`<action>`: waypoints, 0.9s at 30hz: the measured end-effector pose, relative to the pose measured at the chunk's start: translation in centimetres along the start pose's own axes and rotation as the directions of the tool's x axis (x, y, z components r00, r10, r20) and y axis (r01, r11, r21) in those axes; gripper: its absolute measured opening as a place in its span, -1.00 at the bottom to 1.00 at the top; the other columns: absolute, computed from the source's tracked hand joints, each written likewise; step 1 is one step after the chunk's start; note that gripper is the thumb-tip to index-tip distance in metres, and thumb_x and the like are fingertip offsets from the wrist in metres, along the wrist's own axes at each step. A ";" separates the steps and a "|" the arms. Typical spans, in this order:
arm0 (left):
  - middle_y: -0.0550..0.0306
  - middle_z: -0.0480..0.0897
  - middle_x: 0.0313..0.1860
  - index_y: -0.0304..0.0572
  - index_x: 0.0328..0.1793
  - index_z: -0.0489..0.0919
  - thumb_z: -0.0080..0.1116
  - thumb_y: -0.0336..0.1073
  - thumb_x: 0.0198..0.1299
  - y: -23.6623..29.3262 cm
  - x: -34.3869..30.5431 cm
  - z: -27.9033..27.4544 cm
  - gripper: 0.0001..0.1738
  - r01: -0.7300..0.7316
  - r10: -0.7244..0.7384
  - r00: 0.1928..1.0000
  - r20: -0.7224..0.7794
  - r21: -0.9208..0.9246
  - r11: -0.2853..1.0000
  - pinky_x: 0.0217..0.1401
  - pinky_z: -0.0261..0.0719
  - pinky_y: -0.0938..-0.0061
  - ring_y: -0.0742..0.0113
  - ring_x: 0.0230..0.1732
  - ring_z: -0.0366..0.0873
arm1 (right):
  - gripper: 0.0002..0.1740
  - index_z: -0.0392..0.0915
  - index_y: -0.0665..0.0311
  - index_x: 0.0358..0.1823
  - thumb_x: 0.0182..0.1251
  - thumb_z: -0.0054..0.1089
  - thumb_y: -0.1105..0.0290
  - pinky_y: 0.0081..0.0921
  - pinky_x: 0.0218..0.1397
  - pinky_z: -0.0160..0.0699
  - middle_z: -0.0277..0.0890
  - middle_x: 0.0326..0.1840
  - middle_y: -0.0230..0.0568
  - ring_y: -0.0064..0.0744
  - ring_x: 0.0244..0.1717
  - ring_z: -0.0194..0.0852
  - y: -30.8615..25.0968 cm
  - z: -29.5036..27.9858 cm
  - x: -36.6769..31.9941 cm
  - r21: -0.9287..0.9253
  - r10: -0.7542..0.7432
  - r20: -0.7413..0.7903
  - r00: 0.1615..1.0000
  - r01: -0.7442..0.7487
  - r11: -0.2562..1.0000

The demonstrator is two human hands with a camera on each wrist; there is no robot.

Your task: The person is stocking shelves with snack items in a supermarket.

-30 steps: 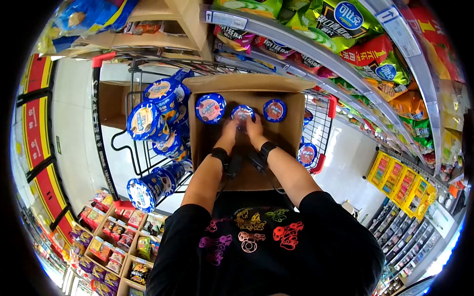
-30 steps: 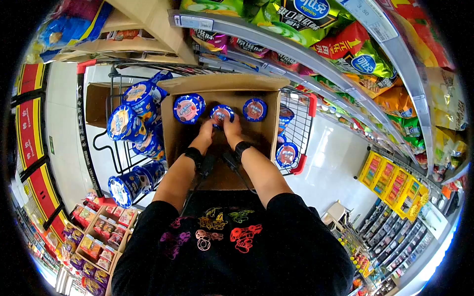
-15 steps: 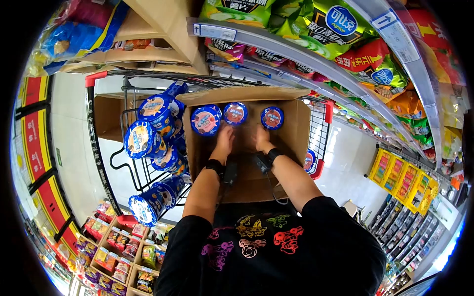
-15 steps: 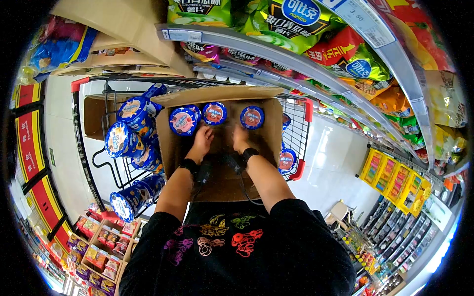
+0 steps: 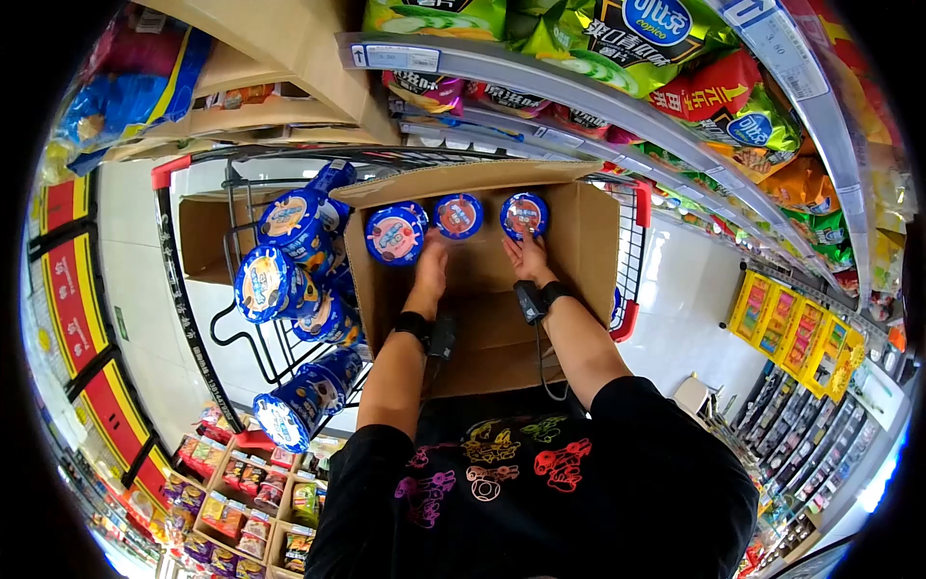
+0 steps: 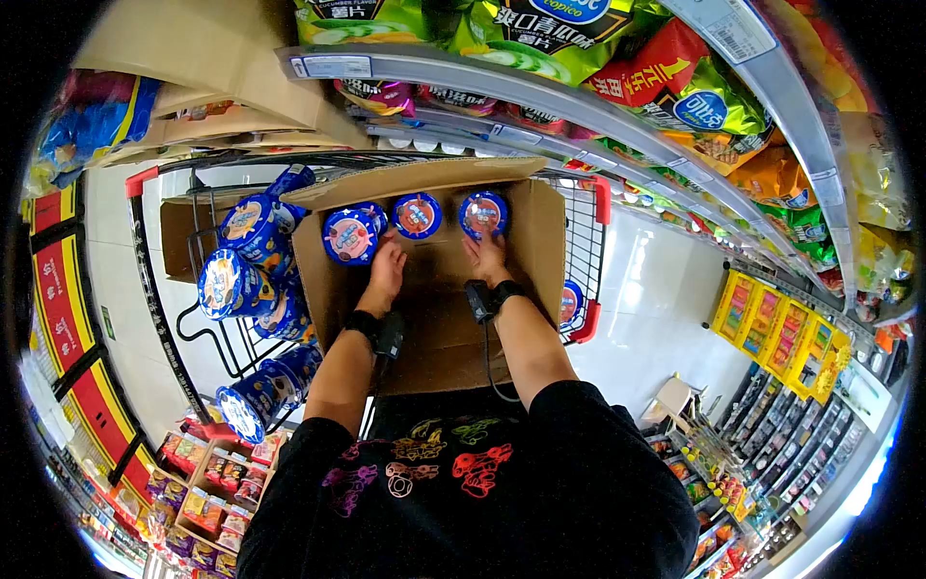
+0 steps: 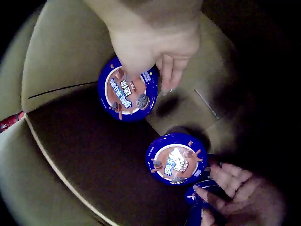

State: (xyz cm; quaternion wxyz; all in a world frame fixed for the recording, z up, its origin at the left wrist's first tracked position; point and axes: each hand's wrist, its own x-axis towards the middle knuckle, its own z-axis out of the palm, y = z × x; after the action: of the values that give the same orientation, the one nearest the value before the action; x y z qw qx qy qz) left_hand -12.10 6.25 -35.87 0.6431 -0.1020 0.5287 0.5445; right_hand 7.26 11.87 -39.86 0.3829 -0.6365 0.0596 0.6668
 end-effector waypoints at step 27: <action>0.21 0.28 0.16 0.15 0.33 0.12 -0.05 -0.25 0.08 -1.1 0.1 -1.1 -0.37 0.138 -0.142 0.990 0.025 0.125 0.983 0.11 0.24 0.25 0.25 0.13 0.27 | -0.33 -0.16 -0.07 0.32 0.27 -0.01 0.37 -0.26 -0.20 0.59 0.38 -0.06 -0.08 -0.21 -0.18 0.47 1.3 2.3 -1.9 -0.262 0.011 0.069 0.998 0.007 0.965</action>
State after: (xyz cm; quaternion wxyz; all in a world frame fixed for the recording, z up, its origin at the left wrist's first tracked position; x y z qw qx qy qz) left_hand -11.92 5.13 -36.93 0.6936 -0.0897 0.5420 0.4660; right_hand 4.44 11.45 -38.23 0.2965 -0.6579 -0.0417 0.6911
